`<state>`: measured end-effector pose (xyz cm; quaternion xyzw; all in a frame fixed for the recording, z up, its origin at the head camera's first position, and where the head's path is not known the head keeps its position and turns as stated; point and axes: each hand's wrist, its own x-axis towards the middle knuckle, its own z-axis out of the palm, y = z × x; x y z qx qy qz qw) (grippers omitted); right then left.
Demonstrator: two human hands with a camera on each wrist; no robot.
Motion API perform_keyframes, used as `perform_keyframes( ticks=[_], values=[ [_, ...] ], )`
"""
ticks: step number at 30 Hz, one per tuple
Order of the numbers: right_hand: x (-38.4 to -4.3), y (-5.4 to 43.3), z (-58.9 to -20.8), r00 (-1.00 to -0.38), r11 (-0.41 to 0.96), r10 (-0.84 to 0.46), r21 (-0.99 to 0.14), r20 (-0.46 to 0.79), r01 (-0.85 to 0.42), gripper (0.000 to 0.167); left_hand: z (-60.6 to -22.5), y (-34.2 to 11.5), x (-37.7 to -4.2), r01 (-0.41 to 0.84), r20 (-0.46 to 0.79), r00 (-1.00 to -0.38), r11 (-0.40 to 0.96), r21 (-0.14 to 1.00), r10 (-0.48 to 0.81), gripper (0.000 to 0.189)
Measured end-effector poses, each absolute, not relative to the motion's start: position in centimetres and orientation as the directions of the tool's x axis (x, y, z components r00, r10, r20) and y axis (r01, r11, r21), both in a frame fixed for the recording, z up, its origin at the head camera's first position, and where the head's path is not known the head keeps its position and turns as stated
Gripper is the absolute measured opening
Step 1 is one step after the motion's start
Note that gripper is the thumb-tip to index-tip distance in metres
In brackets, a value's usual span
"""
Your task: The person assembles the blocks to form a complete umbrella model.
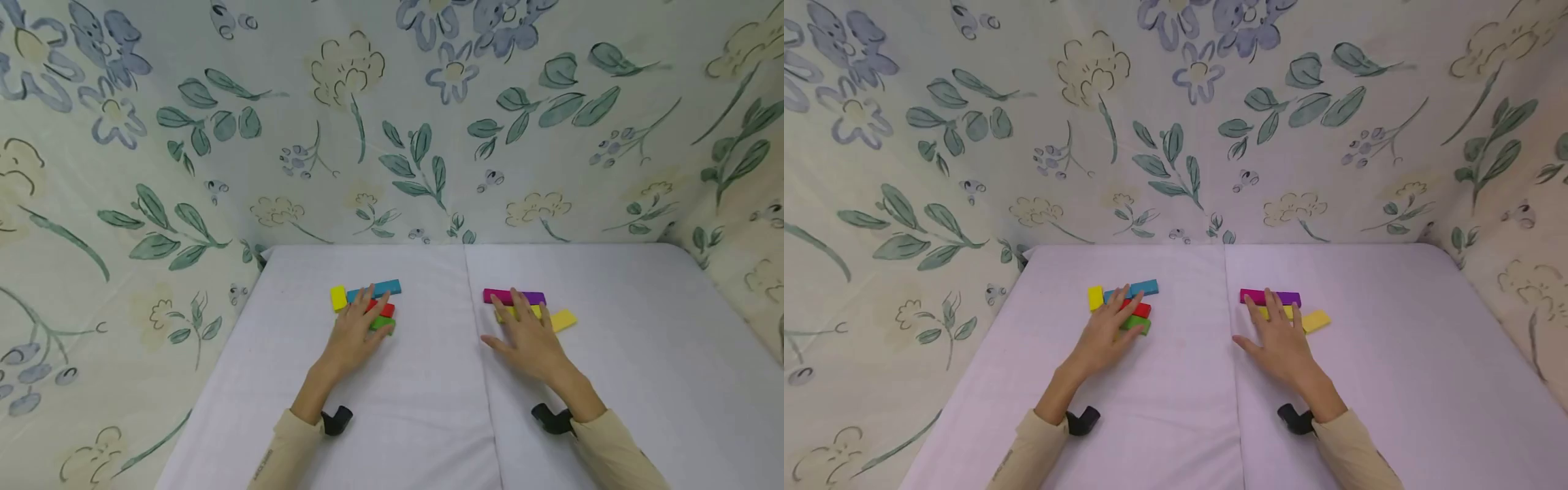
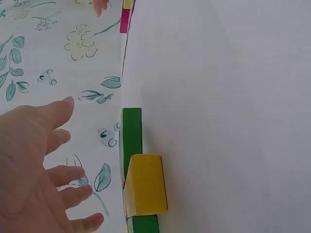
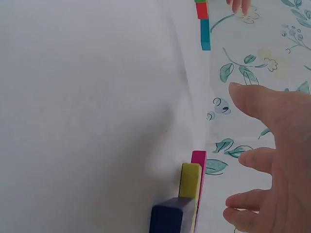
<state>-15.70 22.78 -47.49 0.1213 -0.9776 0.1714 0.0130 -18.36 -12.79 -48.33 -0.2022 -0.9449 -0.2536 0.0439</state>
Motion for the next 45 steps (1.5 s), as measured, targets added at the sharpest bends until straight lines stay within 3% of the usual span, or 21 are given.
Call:
perform_keyframes(
  ticks=[7, 13, 26, 33, 45],
  values=[
    [-15.4, 25.1, -47.6, -0.975, 0.898, -0.21, -0.382, 0.068, -0.22, 0.082, -48.4, -13.6, -18.8, 0.414, 0.228, -0.909, 0.705, 0.576, 0.348, 0.064],
    [-15.0, 26.4, -48.0, -0.965, 0.9, -0.198, -0.359, 0.169, -0.248, 0.073, -48.4, -14.2, -19.1, 0.339, 0.197, -0.94, 0.698, 0.63, 0.279, 0.061],
    [-14.6, 28.4, -48.2, -0.962, 0.906, -0.154, -0.357, 0.225, -0.228, 0.065, -48.8, -15.0, -20.0, 0.239, 0.098, -0.967, 0.715, 0.657, 0.234, 0.048],
    [-15.1, 29.7, -48.2, -0.966, 0.868, -0.225, -0.424, 0.129, -0.259, 0.054, -48.8, -15.1, -20.6, 0.203, -0.002, -0.963, 0.73, 0.652, 0.269, 0.041],
    [-16.2, 31.2, -48.0, -0.954, 0.818, -0.298, -0.523, -0.027, -0.24, 0.067, -48.9, -14.7, -21.3, 0.181, -0.026, -0.967, 0.756, 0.629, 0.253, 0.034]
  ],
)
